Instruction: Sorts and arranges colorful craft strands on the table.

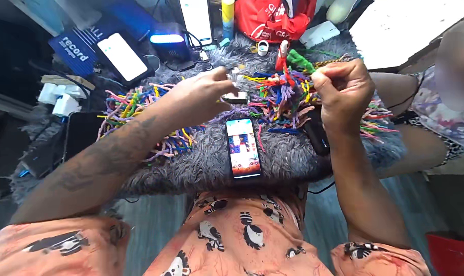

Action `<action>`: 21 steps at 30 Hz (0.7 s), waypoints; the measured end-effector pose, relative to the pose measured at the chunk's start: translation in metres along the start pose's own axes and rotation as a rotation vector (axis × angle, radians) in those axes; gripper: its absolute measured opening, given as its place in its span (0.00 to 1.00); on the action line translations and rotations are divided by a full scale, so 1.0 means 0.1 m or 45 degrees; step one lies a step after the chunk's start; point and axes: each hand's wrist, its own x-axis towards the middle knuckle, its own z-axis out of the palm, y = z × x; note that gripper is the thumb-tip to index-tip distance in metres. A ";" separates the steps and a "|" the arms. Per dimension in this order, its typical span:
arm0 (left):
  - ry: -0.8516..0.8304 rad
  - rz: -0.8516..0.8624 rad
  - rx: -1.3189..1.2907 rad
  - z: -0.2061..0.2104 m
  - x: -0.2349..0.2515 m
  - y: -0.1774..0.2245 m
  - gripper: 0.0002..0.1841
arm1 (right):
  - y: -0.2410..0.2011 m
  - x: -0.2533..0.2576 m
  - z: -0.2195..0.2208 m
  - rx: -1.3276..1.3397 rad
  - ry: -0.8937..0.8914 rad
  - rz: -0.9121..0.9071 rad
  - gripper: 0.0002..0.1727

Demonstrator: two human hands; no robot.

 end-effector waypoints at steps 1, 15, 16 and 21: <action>-0.059 -0.012 0.076 0.08 -0.04 -0.16 0.09 | 0.09 0.03 -0.04 -0.083 0.037 -0.012 0.05; -0.009 0.080 0.156 0.54 -0.24 -1.06 0.03 | 0.29 -0.02 -0.06 -0.601 -0.224 0.094 0.14; 0.051 0.076 0.150 0.48 -0.21 -1.08 0.04 | 0.27 -0.03 -0.05 -0.592 -0.231 0.077 0.14; 0.286 -0.042 0.061 0.20 -0.03 -0.95 0.11 | 0.18 -0.13 0.01 -0.526 -0.285 0.017 0.13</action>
